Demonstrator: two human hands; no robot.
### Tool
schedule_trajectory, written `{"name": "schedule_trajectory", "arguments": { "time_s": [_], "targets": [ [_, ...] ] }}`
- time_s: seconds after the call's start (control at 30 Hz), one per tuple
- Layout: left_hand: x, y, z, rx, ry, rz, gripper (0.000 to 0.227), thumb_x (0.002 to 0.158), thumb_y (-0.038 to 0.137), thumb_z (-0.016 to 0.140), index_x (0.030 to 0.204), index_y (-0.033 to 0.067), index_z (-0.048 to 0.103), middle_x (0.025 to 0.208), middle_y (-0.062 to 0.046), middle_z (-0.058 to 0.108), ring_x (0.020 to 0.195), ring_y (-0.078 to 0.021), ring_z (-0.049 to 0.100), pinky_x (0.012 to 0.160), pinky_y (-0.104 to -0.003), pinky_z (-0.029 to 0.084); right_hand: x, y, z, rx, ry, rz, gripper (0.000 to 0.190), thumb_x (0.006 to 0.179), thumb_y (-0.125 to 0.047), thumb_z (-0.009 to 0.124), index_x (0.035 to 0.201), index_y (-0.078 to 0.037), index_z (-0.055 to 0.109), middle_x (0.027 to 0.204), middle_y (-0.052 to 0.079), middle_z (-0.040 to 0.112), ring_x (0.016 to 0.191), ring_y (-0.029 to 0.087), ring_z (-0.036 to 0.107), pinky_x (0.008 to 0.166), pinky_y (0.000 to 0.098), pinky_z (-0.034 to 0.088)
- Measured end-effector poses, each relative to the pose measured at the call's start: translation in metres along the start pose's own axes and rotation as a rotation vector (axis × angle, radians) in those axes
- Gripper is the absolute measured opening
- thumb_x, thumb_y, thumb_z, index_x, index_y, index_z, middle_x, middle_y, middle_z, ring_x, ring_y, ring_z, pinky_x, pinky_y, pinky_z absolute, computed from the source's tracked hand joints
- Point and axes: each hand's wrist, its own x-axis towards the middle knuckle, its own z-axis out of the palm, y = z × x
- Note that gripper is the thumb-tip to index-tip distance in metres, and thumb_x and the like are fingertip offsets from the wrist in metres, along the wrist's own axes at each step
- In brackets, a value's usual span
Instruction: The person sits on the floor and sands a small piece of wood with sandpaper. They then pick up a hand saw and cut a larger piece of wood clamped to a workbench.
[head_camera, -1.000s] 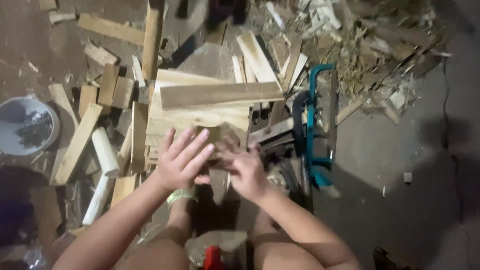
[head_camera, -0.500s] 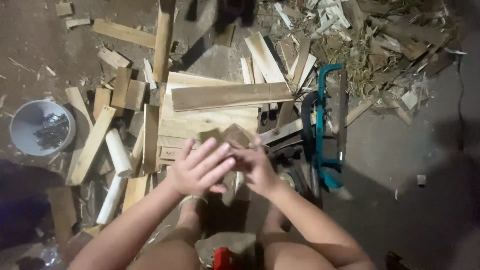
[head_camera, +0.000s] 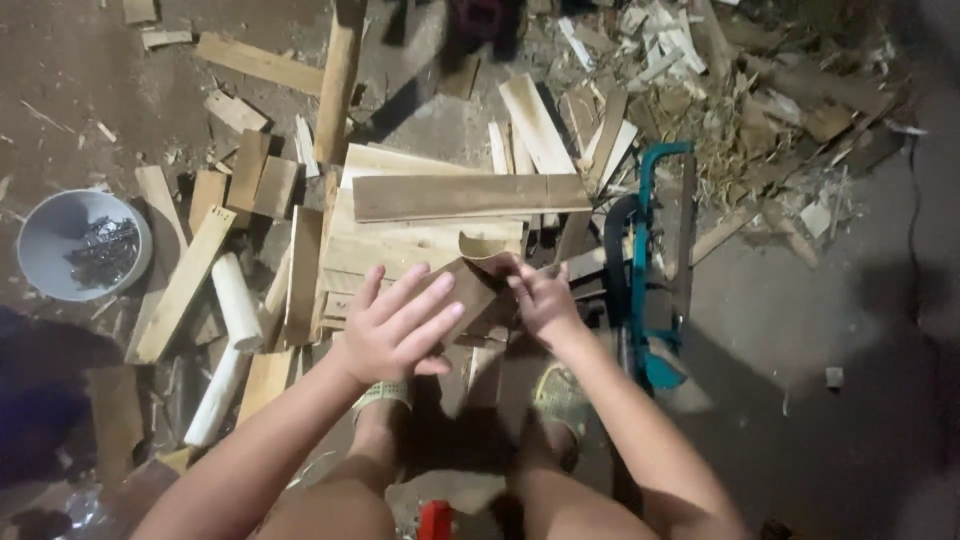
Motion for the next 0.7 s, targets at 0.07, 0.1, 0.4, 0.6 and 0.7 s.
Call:
{"name": "schedule_trajectory", "arguments": {
  "time_s": [0.07,0.1,0.4,0.6,0.7],
  "targets": [
    [0.005,0.0,0.001,-0.007,-0.017,-0.021,0.072,0.102,0.07,0.027,0.137,0.0217,0.068,0.14,-0.01,0.067,0.132,-0.0375,0.06,0.124,-0.061,0.023,0.004,0.007,-0.003,-0.474,-0.04,0.125,0.047,0.106,-0.047,0.042,0.148,-0.03,0.053,0.142,-0.007,0.063,0.131,0.012,0.058,0.124,0.0622,-0.001],
    [0.006,0.0,0.001,0.006,-0.024,-0.022,0.071,0.103,0.069,0.026,0.139,0.023,0.066,0.142,-0.009,0.066,0.133,-0.0363,0.059,0.123,-0.06,0.023,0.004,-0.034,-0.001,-0.461,0.027,-0.082,0.045,0.103,-0.036,0.051,0.145,-0.02,0.057,0.127,0.001,0.07,0.118,0.018,0.066,0.122,0.0628,0.008],
    [0.022,0.001,0.003,-0.033,0.07,-0.042,0.07,0.103,0.066,0.027,0.144,0.0213,0.062,0.147,-0.01,0.062,0.139,-0.0341,0.055,0.126,-0.059,0.016,0.004,0.001,-0.002,-0.208,0.109,-0.145,0.05,0.102,-0.024,0.049,0.147,-0.002,0.047,0.119,0.021,0.068,0.119,0.033,0.063,0.124,0.0569,0.017],
    [0.029,0.008,0.003,-0.034,0.08,-0.05,0.068,0.104,0.065,0.025,0.144,0.0229,0.062,0.147,-0.009,0.062,0.139,-0.0335,0.056,0.126,-0.058,0.017,0.0,-0.097,0.001,-0.138,0.043,-0.282,0.041,0.098,-0.031,0.061,0.134,-0.012,0.067,0.126,0.012,0.073,0.123,0.033,0.063,0.121,0.0493,0.028],
    [0.017,0.009,0.004,-0.028,0.067,-0.039,0.069,0.104,0.065,0.024,0.144,0.0242,0.061,0.147,-0.009,0.063,0.139,-0.0328,0.056,0.126,-0.059,0.015,0.003,-0.088,0.008,-0.024,0.075,-0.285,0.035,0.1,-0.03,0.055,0.125,-0.013,0.073,0.12,0.013,0.075,0.118,0.035,0.066,0.118,0.0534,0.033]
  ]
}}
